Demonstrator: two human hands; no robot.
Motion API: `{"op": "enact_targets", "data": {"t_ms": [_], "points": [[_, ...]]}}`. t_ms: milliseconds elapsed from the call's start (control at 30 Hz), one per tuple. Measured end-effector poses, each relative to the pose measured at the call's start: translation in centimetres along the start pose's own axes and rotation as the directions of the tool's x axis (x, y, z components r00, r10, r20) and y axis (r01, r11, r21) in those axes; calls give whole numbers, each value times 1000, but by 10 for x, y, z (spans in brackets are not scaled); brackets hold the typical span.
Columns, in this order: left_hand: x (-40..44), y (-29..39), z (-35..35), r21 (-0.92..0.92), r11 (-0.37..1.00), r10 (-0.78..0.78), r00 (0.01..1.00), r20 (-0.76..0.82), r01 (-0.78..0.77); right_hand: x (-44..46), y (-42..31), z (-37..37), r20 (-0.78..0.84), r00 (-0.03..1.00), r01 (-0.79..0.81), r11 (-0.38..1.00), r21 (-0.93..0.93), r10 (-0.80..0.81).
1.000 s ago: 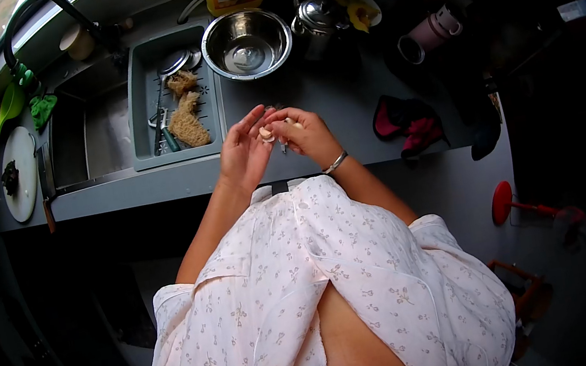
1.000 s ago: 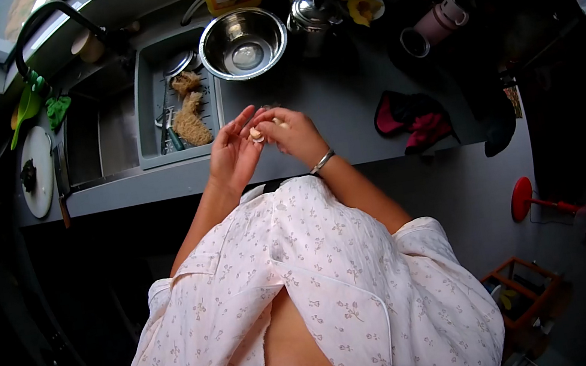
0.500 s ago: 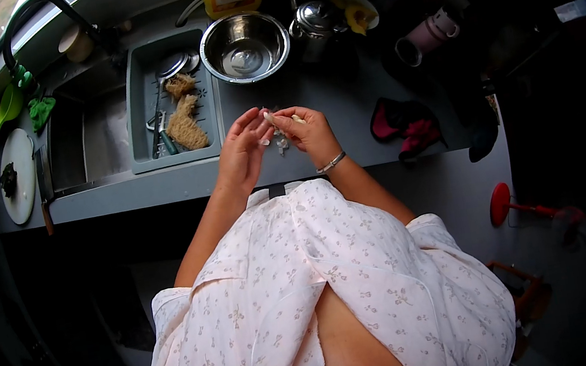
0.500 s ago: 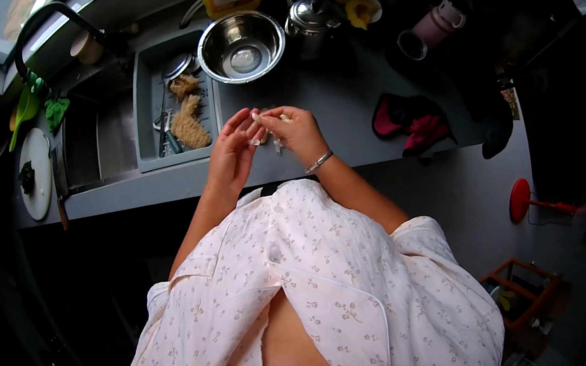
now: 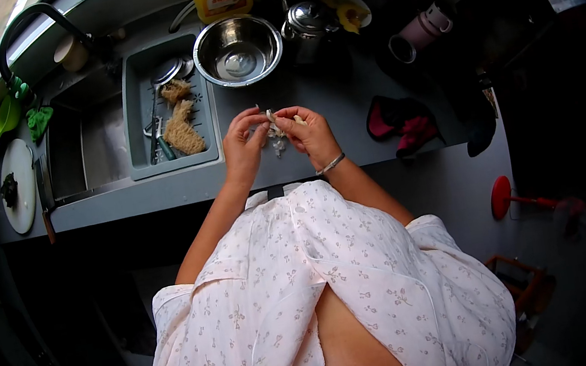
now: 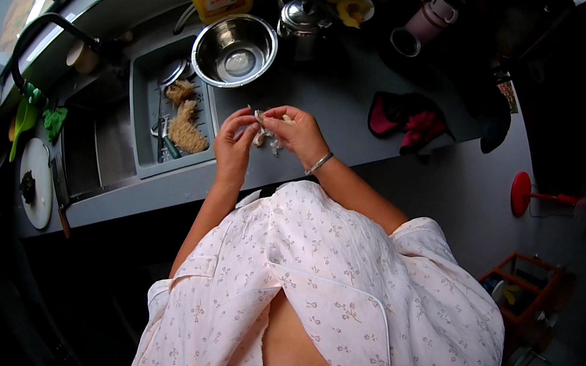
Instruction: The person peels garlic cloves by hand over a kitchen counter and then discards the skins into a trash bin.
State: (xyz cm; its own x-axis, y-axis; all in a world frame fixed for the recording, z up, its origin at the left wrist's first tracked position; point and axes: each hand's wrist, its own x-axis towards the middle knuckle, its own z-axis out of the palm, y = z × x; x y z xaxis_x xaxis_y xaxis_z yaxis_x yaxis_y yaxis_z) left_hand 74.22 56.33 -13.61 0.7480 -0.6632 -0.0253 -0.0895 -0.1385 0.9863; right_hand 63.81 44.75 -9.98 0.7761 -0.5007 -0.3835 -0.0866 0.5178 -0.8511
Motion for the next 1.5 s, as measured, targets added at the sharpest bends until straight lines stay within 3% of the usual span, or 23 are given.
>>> {"op": "enact_targets", "data": {"t_ms": [67, 167, 367, 500, 533, 600, 767, 900, 1167, 1300, 1367, 1433, 1500], "points": [[1, -6, 1, -380, 915, -114, 990, 89, 139, 0, 1, 0, 3, 1000, 26, 1000, -17, -26], [-11, 35, 1, -525, 830, -129, 980, 149, 189, 0, 3, 0, 3, 997, 77, 994, -80, -77], [-10, 24, -7, -609, 773, -120, 984, 133, 177, -5, -5, 7, 64, 983, 181, 966, -186, -172], [-15, 27, -9, -536, 832, -84, 988, 133, 143, -4, -11, 8, 69, 980, 197, 933, -302, -184], [-17, 28, -8, -483, 869, -56, 992, 117, 106, -4, -13, 9, 74, 979, 205, 931, -302, -192], [-17, 23, -10, -286, 958, 18, 997, 70, 3, -6, -21, 13, 4, 987, 142, 867, -478, -160], [-17, 20, -14, -274, 962, 51, 992, 112, -18, -1, -18, 8, 52, 997, 74, 908, -412, -57], [-18, 23, -8, -337, 941, 10, 995, 95, 23, 4, -9, 5, 68, 985, 174, 886, -431, -161], [-12, 33, -9, -195, 979, 71, 992, 104, -49, 2, -16, 17, 40, 944, 287, 756, -589, -328], [-9, 36, -10, -275, 961, 34, 993, 110, -2, 11, -6, 9, 37, 954, 275, 821, -500, -297], [-8, 36, -9, -331, 942, -3, 991, 137, 48, 13, -8, 8, 26, 998, 59, 981, -184, -55], [-6, 33, -7, -552, 819, -74, 983, 167, 155, 11, -14, 11, 62, 998, 6, 997, -82, 0], [-5, 32, -7, -591, 781, -111, 977, 182, 199, 9, -16, 13, 102, 993, -55, 998, 19, 52]]}}
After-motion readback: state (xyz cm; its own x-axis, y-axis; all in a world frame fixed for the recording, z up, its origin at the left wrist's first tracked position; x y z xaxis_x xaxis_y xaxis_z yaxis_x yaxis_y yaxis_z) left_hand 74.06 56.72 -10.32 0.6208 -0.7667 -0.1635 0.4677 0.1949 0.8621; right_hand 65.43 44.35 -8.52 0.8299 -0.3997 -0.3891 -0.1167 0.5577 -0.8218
